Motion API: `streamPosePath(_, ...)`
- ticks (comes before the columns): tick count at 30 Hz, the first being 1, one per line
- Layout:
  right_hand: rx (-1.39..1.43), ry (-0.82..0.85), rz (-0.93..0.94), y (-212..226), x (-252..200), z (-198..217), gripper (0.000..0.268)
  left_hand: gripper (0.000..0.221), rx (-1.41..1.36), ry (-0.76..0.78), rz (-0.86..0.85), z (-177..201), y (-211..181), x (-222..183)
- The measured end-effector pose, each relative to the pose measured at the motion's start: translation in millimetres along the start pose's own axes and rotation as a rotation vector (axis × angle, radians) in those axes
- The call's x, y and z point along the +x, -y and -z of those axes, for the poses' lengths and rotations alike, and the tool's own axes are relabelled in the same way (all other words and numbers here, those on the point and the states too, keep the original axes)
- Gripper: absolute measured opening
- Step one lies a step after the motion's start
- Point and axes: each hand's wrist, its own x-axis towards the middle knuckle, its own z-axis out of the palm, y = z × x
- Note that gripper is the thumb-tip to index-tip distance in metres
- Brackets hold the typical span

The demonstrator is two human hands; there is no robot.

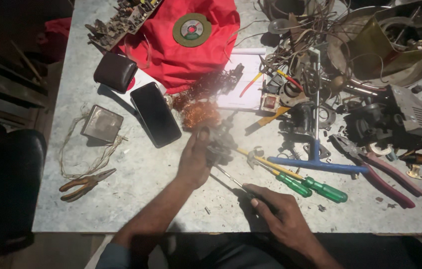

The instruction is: The person disassembles and repairs a small electronic component by using a screwdriver and pliers to remove screws and manipulate internal parts on a cluttered workbench.

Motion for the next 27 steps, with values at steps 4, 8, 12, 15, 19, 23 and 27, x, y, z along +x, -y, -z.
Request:
streamPosePath(4,-0.02,-0.028,0.059,-4,-1,-2,0.035,0.062,-0.043,0.032,-0.007,-1,0,-2)
streamPosePath(8,-0.031,-0.021,0.012,-5,-1,-3,0.036,0.066,0.025,0.033,-0.049,1,1,-2)
streamPosePath(12,-0.035,-0.008,-0.037,-2,-1,-2,0.036,0.068,0.007,0.059,-0.01,-2,-4,-4)
streamPosePath(15,-0.072,-0.039,0.053,-1,-1,-2,0.034,0.071,0.146,-0.019,-0.017,-3,-5,-4)
streamPosePath(19,-0.087,-0.067,0.054,0,-3,-6,0.034,0.073,0.242,0.03,-0.118,-10,-7,-9)
streamPosePath(23,-0.166,-0.1,-0.113,4,-5,-12,0.037,0.074,0.441,-0.031,-0.198,-18,-11,-21)
streamPosePath(27,0.14,0.0,-0.162,15,2,-9,0.031,0.066,0.431,-0.067,-0.318,-18,-8,-24)
